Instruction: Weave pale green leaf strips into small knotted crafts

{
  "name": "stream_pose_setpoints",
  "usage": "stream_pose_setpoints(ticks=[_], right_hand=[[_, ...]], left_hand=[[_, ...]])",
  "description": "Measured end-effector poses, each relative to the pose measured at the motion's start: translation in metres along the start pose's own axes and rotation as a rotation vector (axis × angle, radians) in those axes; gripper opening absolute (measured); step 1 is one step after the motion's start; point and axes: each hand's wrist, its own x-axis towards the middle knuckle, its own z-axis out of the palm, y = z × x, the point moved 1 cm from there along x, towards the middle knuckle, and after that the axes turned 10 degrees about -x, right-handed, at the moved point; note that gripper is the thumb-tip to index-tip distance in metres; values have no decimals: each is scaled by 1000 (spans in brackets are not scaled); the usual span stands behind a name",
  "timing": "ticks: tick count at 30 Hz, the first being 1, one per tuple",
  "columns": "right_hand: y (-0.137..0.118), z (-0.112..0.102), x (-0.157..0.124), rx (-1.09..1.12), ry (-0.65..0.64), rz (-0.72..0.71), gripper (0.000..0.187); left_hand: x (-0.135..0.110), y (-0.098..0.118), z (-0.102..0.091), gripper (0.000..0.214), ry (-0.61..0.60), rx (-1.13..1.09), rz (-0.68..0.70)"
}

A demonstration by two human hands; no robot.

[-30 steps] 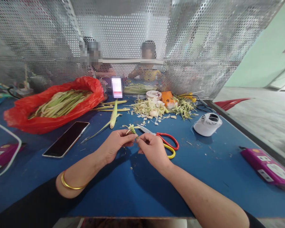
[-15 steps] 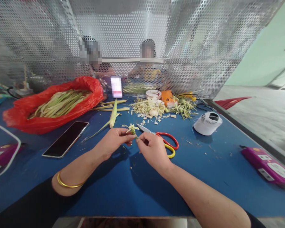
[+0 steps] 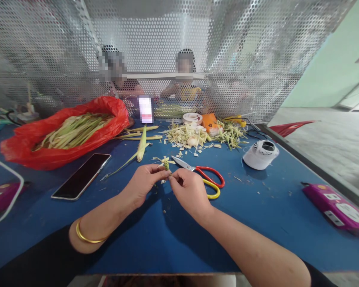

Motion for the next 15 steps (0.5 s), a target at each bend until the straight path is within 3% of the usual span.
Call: stream_pose_setpoints(ticks=[4, 10, 15], right_hand=[[2, 0, 1, 143, -77, 73, 27], [2, 2, 4, 292, -161, 160, 29], [1, 4, 2, 352, -206, 172, 32]], left_hand=[[0, 1, -1, 18, -24, -43, 12], [5, -4, -3, 24, -54, -111, -104], [2, -1, -2, 24, -4, -32, 7]])
